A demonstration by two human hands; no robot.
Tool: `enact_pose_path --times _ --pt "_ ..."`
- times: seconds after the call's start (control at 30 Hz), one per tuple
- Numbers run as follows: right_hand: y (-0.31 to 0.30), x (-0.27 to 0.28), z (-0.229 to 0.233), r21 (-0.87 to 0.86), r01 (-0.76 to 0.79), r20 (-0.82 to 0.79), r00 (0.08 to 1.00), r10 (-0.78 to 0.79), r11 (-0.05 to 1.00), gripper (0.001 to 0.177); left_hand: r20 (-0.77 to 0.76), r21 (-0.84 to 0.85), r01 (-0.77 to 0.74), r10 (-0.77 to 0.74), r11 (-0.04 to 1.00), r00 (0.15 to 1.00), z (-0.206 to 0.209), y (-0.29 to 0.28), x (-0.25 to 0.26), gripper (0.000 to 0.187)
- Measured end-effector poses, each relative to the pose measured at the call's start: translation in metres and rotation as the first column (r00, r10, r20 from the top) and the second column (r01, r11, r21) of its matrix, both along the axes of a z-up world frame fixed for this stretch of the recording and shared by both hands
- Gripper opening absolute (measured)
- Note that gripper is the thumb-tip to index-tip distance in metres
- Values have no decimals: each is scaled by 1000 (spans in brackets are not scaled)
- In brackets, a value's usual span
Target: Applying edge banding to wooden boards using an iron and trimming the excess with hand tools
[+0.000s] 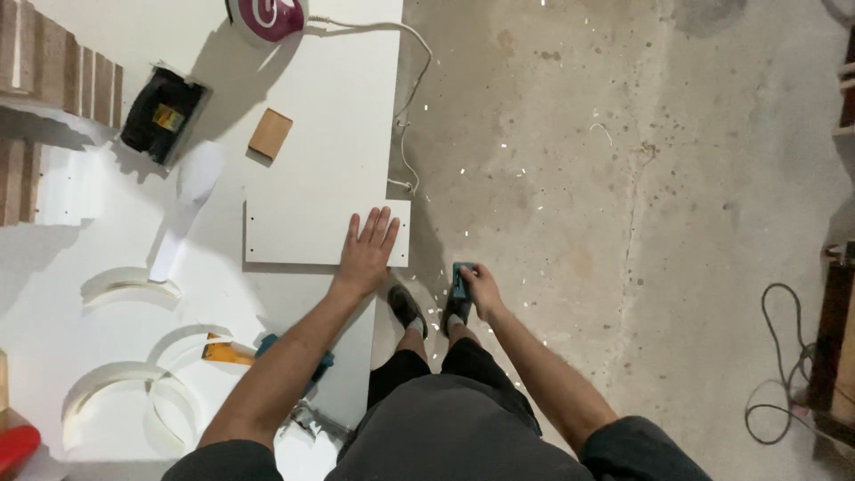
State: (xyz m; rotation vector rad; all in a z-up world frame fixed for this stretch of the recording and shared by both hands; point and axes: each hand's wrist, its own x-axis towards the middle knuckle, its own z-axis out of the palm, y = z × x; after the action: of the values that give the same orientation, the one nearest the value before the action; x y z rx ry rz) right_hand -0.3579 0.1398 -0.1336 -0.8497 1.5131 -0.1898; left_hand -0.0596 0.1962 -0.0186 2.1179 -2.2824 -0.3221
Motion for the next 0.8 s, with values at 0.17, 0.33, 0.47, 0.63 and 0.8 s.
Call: enact_pose_path --times 0.17,0.33,0.47,0.63,0.8 --pt "30 -20 11 31 -39 30 999 38 999 51 -78 -165 -3 -10 986 997 -19 11 -4 96" --pt "23 -12 37 -10 -47 96 994 48 999 47 -109 73 -43 51 996 993 24 -23 24 56" --pt "19 1 59 -73 -119 117 985 127 990 45 -42 148 -49 56 988 998 97 -81 52 27" --pt "18 26 90 -213 -57 223 969 105 975 40 -39 -24 63 -64 998 997 58 -122 77 45" --pt "19 47 86 -427 -7 309 939 153 904 37 -174 10 18 -16 1000 985 25 -117 68 60"
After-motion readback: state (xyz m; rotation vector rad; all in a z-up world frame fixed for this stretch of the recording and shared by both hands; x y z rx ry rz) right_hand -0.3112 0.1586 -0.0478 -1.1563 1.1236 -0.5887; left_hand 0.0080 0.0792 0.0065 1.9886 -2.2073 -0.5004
